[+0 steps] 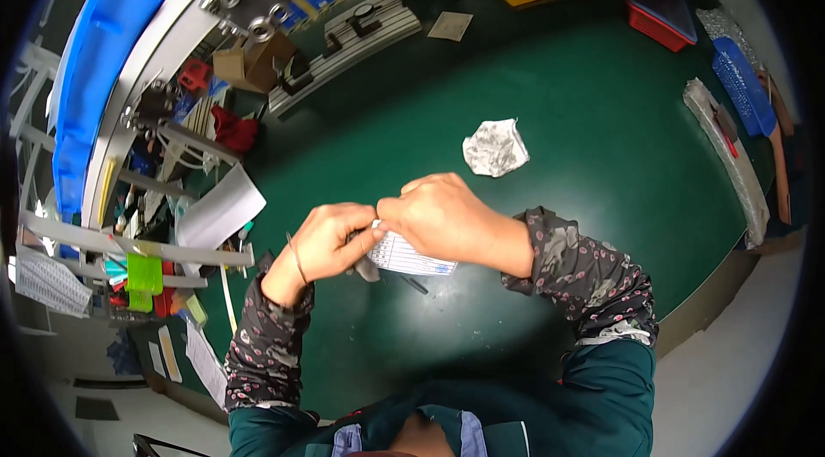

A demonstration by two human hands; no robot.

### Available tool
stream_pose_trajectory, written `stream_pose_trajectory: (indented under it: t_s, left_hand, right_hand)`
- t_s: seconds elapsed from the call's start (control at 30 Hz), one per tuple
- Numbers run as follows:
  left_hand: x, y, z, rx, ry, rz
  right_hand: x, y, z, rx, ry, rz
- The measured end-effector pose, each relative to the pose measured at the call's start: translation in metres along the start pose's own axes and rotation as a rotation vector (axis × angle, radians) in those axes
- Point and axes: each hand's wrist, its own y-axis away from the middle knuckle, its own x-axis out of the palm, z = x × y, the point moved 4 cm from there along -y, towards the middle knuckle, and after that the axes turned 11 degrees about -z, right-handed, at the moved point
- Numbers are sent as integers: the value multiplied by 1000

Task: Cleaning small metal plates with a cloth and organizing materials at a manufacturing workbench.

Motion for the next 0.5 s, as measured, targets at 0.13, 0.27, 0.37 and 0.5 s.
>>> stream_pose_trajectory:
  t_s: [0.13, 0.27, 0.37, 0.5]
  left_hand:
    - [5, -5, -5, 119, 26, -53]
    - [-4, -6, 3, 107, 89, -178]
    - [-9, -16, 13, 92, 75, -234]
    - [-29, -21, 44, -25, 247, -430]
  right_hand:
    - [-7, 1, -9, -27, -88, 17]
    - [-16, 12, -30, 72, -65, -20]
    - [-22, 10, -46, 115, -110, -107]
    - [-46, 21, -110, 656, -511, -231]
